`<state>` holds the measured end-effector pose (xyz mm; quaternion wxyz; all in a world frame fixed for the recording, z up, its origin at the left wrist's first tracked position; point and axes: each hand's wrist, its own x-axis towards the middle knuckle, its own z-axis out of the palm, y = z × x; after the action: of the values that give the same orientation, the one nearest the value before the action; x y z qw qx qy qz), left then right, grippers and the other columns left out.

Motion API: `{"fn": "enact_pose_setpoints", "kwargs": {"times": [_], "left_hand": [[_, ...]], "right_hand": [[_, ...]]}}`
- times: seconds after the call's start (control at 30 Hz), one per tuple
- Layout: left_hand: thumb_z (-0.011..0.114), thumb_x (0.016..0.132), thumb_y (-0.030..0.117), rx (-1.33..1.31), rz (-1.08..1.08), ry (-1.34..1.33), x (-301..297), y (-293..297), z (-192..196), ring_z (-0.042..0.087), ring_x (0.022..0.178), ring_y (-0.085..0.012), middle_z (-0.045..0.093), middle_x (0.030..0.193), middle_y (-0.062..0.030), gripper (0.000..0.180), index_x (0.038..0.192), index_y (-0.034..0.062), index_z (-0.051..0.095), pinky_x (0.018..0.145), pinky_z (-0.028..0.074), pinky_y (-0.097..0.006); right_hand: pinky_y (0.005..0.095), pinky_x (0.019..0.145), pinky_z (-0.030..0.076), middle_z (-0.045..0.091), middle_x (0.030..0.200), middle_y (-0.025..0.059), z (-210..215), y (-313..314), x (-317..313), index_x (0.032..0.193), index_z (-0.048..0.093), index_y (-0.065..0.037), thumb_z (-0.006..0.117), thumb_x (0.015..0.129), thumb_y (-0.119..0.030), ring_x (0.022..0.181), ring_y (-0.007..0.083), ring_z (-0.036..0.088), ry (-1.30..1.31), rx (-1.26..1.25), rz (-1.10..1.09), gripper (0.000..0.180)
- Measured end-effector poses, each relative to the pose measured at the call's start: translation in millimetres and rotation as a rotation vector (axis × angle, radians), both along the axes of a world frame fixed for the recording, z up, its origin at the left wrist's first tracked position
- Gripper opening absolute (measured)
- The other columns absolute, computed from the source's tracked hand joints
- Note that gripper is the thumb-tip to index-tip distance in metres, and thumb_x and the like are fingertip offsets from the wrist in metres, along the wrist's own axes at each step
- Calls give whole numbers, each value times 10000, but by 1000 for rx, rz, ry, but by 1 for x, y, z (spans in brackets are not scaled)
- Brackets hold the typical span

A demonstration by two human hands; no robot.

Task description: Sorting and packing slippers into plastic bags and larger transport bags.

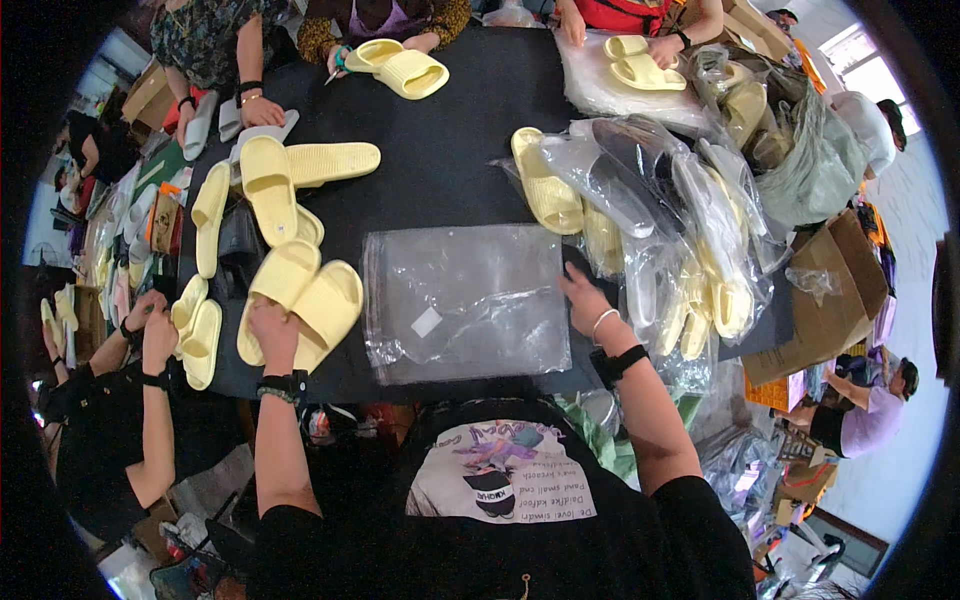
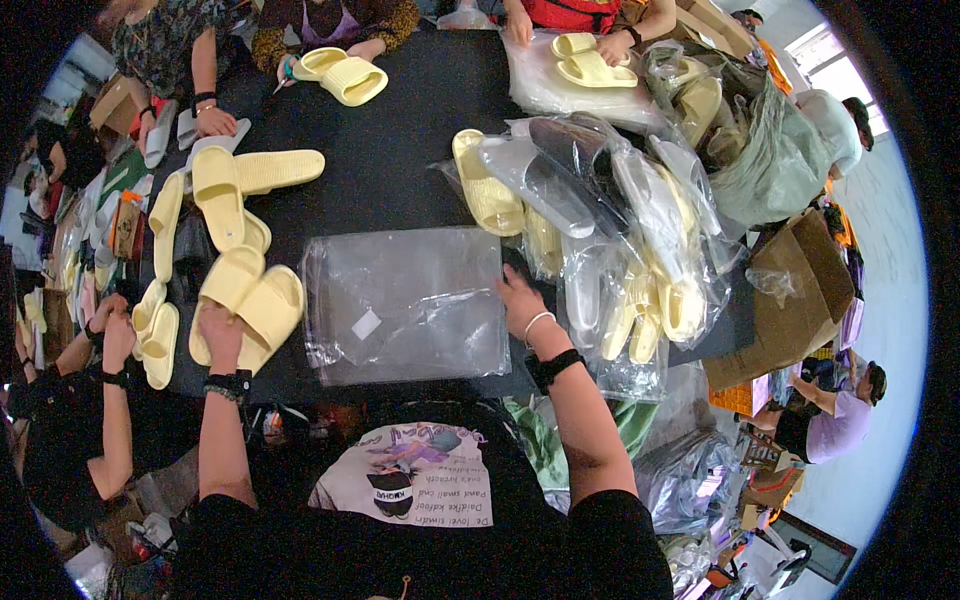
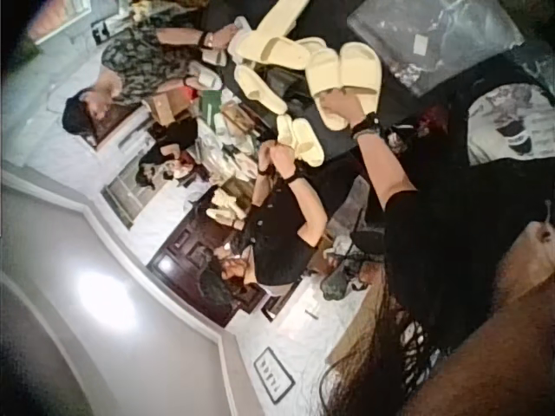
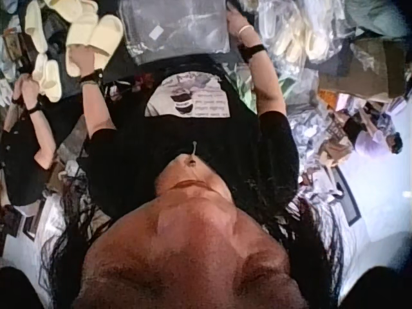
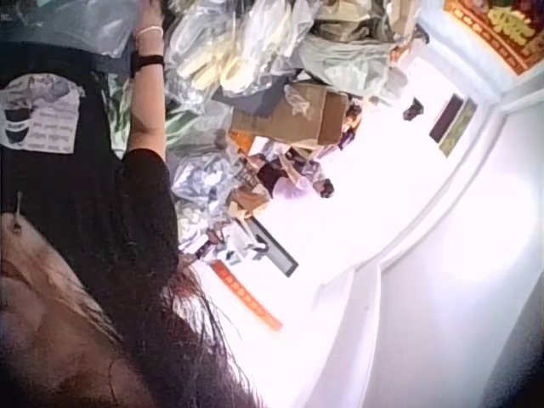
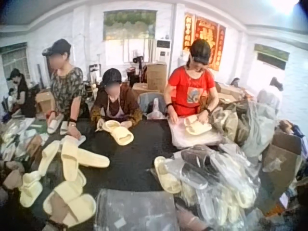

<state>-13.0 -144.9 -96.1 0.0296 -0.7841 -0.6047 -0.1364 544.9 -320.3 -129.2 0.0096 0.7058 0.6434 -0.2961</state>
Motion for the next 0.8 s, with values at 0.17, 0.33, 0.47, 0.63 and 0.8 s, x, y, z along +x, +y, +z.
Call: {"fn": "enact_pose_setpoints", "kwargs": {"times": [0.17,0.33,0.47,0.63,0.8], "left_hand": [[655,653,49,326,-33,-51,78,-35,110,545,974,-385,606,1035,-195,235,878,-15,679,860,426,-468],[646,684,-6,297,-369,-473,189,-70,154,587,1014,-358,649,1055,-151,298,978,18,689,873,461,-418],[649,652,91,-31,-390,-444,213,-86,47,493,1064,-383,569,1064,-196,215,850,17,692,907,383,-481],[662,689,158,-257,-88,-81,194,-83,-35,449,1146,-371,539,1146,-206,189,799,10,702,949,345,-522],[680,687,170,-215,-38,-62,182,-67,-44,445,1171,-366,554,1107,-202,179,779,20,707,951,347,-517]], "right_hand": [[494,1066,328,273,1505,178,38,-1,-48,1368,399,-24,639,818,-194,1375,386,292,77,438,-42,624],[581,1106,201,52,1578,142,42,-15,-95,1506,88,-68,742,722,-500,1450,371,31,-140,108,97,1109],[610,1102,171,20,1581,147,9,-35,-95,1505,76,-50,831,537,-559,1454,375,-3,-167,-44,121,1329],[612,1104,153,4,1584,137,-9,-44,-77,1508,48,-63,854,463,-572,1453,373,-16,-144,-31,96,1414],[622,1108,134,13,1586,122,6,-29,-81,1515,43,-104,862,446,-560,1452,377,-7,-184,-69,127,1422]]}}
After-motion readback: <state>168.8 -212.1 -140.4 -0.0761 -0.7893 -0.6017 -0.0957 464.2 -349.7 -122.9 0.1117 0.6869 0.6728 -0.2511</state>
